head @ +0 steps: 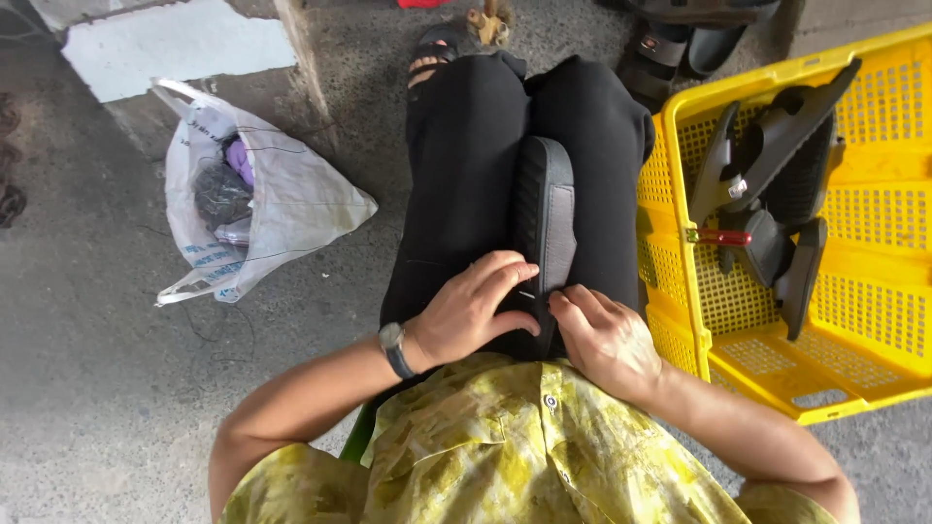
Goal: The person sits on a low stool and sews a black sandal strap using a needle and thread. They repeatedly push the needle through the strap and pull the thread tight, then cut the thread with scissors.
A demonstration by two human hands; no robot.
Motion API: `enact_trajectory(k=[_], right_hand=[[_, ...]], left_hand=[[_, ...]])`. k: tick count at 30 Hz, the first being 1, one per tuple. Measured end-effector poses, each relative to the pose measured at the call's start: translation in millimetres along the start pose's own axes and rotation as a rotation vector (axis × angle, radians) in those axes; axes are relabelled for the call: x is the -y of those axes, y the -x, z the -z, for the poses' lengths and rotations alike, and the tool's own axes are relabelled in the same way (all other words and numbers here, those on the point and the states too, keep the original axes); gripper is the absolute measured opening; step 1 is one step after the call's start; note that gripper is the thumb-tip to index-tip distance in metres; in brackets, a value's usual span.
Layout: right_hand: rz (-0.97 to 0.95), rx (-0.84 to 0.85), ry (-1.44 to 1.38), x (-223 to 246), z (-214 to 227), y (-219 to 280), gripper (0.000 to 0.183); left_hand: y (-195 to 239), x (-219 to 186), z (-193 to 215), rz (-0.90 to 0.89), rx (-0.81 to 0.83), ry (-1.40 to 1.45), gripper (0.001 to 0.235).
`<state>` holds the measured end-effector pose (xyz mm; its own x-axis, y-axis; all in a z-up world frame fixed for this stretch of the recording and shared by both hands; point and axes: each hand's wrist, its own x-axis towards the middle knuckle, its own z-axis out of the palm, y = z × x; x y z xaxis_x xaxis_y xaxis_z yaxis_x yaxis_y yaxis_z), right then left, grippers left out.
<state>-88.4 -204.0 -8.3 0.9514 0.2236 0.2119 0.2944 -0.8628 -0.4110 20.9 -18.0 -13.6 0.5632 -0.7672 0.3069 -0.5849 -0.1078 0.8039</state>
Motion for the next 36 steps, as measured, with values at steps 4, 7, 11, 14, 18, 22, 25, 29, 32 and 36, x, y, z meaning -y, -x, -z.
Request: enact_trajectory(k=[4, 7, 11, 14, 18, 22, 25, 29, 32, 36], right_hand=[[-0.074, 0.003, -0.115, 5, 15, -5, 0.018], [-0.107, -0.017, -0.209, 2, 8, 4, 0.018], [-0.134, -0.127, -0.291, 4, 0, 6, 0.025], [-0.089, -0.097, -0.224, 8, 19, -1, 0.026], [-0.031, 0.016, -0.063, 4, 54, 6, 0.033], [-0.126, 0.397, 0.413, -15, 80, 24, 0.055], [-0.099, 0.41, -0.001, -11, 78, 20, 0.048], [-0.037, 0.122, -0.403, -3, 57, 1, 0.025], [0.027, 0.107, -0.127, -10, 45, 0, 0.02], [-0.213, 0.196, -0.983, -61, 33, 75, 0.019]], left_hand=[[8, -25, 13, 0.076, -0.039, -0.034, 0.034], [8, -41, 26, 0.258, 0.028, 0.602, 0.015], [13, -11, 0, 0.347, -0.045, 0.72, 0.012], [22, -1, -12, 0.556, 0.099, 0.729, 0.036], [10, -11, -8, 0.577, 0.017, 0.624, 0.023], [-12, -40, 4, 0.136, 0.002, -0.058, 0.04], [-10, -45, 6, -0.019, 0.075, -0.12, 0.03], [3, -26, -8, -0.315, -0.099, -0.299, 0.024], [4, -31, -3, -0.387, -0.095, -0.309, 0.024], [5, -31, 1, -0.389, -0.136, -0.3, 0.024]])
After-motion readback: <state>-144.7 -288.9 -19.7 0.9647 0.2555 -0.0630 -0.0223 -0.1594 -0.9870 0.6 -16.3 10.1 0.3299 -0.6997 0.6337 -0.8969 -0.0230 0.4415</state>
